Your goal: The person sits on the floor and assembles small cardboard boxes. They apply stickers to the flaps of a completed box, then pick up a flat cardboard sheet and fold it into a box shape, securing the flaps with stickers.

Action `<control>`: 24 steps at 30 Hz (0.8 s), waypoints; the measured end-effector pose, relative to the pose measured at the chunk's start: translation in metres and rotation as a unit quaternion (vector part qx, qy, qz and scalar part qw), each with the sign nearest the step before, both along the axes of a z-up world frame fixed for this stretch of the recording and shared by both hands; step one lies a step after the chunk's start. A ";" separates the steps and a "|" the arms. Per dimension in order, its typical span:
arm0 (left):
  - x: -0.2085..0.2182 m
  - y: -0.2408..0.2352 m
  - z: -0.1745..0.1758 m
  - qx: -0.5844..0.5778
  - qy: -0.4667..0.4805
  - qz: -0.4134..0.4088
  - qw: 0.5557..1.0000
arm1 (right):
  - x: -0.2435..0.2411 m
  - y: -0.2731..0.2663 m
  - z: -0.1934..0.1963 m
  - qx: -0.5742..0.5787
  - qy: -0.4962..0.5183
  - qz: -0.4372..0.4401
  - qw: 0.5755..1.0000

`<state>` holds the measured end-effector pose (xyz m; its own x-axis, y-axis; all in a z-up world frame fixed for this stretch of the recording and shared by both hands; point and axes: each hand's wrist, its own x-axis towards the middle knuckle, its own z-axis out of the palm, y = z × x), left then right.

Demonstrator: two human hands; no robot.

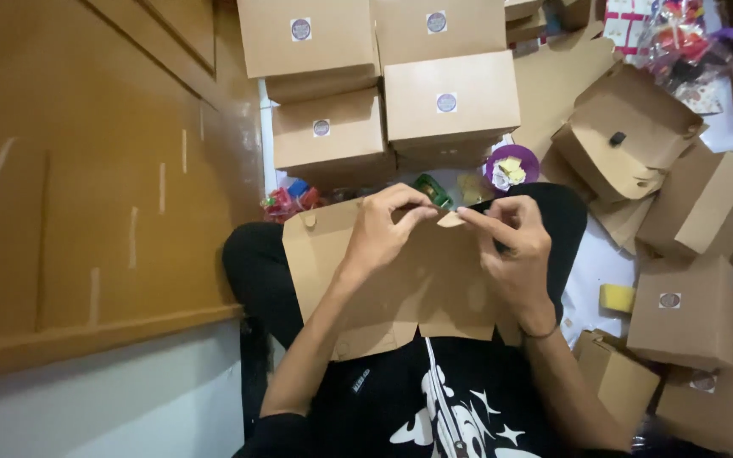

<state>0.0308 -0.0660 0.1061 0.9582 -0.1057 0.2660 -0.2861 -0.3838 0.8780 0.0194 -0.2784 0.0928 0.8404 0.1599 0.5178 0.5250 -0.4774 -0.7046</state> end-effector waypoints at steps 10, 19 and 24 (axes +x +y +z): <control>0.001 0.008 0.002 -0.030 0.082 0.027 0.996 | -0.021 0.030 0.023 0.042 -0.020 -0.025 0.999; -0.005 0.004 -0.004 -0.002 0.111 0.064 0.992 | -0.027 0.045 0.017 0.246 0.193 -0.029 0.949; -0.008 0.001 -0.013 0.003 0.107 0.074 0.991 | -0.028 0.045 0.000 0.273 0.200 -0.020 0.941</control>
<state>0.0229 -0.0650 0.0931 0.9977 0.0403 0.0547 -0.0332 -0.4128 0.9102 -0.0088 -0.2336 0.0933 0.9851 -0.0741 0.1554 0.1559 0.0002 -0.9878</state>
